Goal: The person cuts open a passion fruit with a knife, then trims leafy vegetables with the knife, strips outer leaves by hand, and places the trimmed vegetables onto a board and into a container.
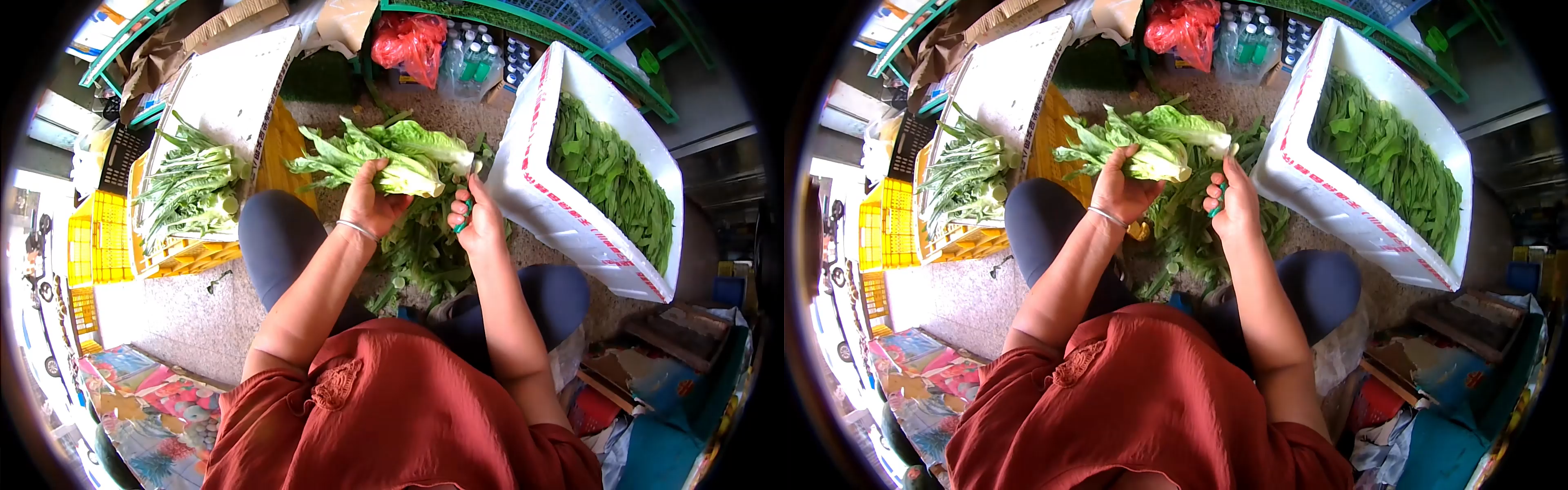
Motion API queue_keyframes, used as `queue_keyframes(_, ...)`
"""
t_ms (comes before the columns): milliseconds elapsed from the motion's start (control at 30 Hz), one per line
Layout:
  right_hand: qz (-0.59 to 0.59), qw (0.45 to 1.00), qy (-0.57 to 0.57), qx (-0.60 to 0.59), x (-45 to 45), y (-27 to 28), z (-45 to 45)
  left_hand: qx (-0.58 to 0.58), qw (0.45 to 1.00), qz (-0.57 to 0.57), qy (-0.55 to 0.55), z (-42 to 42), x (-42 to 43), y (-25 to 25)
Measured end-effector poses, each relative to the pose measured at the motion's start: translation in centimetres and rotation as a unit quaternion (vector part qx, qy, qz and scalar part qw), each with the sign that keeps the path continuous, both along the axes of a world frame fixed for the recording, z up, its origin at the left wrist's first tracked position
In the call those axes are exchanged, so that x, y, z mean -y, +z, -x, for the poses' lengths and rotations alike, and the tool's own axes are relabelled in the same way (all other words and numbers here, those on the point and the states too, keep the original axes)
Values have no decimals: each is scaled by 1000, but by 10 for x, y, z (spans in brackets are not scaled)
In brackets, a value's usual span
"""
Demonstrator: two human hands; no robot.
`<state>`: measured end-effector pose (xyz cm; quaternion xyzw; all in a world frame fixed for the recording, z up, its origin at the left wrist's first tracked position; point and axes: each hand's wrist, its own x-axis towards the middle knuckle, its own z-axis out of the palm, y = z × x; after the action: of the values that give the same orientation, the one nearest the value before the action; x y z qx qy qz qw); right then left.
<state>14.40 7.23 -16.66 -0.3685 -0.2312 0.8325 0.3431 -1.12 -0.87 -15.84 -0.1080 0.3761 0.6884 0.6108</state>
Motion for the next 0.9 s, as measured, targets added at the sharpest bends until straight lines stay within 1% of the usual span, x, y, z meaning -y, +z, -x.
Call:
queue_keyframes(33, 54, 998, 8, 23, -2, -12, -4, 0, 1000, 2, -2, 0, 0, -1)
queue_keyframes(67, 108, 993, 16, 46, 0, -8, -3, 2, 1000, -23, 14, 0, 1, 3)
queue_keyframes(100, 108, 993, 15, 47, 4, -4, -1, 4, 998, -49, 30, 0, 0, 5)
queue_keyframes(133, -1, 993, -1, 116, 9, 1, 2, 44, 994, -94, 36, 5, -2, -4)
queue_keyframes(167, -111, 977, -16, 183, 17, 13, 6, 45, 994, -93, 36, 6, -3, -6)
queue_keyframes(200, -174, 967, -23, 185, 21, 21, 8, 43, 991, -112, 54, 6, -4, -6)
queue_keyframes(233, -174, 967, -23, 185, 22, 23, 7, 40, 988, -132, 73, 6, -4, -6)
queue_keyframes(300, -178, 972, 55, 140, 22, 25, 6, 57, 986, -140, 72, 6, -3, -1)
queue_keyframes(367, -183, 969, 70, 148, 23, 26, 8, 39, 982, -171, 76, 6, -1, 3)
queue_keyframes(433, -214, 955, 126, 165, 25, 28, 10, 43, 978, -190, 73, 6, 2, 6)
queue_keyframes(500, -206, 957, 134, 155, 25, 30, 10, 45, 974, -209, 71, 8, 4, 5)
queue_keyframes(600, -188, 954, 164, 163, 27, 26, 12, 42, 970, -235, 39, 10, 7, 3)
queue_keyframes(667, -183, 954, 111, 210, 28, 14, 18, 21, 972, -229, 54, 6, 5, 3)
queue_keyframes(700, -182, 954, 111, 211, 27, 9, 18, 0, 972, -224, 68, 4, 4, 3)
queue_keyframes(733, -55, 987, 43, 143, 25, 3, 19, -7, 971, -230, 71, 3, 2, 2)
queue_keyframes(767, 73, 994, -26, 72, 23, -6, 20, -7, 970, -230, 72, 6, 1, 0)
queue_keyframes(800, 168, 985, -34, -8, 14, -24, 17, 50, 961, -255, 92, 11, 1, 0)
queue_keyframes(833, 159, 986, -53, 11, 11, -41, 12, 106, 948, -278, 111, 14, 1, -1)
queue_keyframes(867, 125, 990, 5, 66, 13, -37, 8, 67, 959, -253, 112, 16, 1, 3)
queue_keyframes(900, 89, 987, 65, 119, 17, -33, 5, 66, 958, -253, 115, 18, 0, 4)
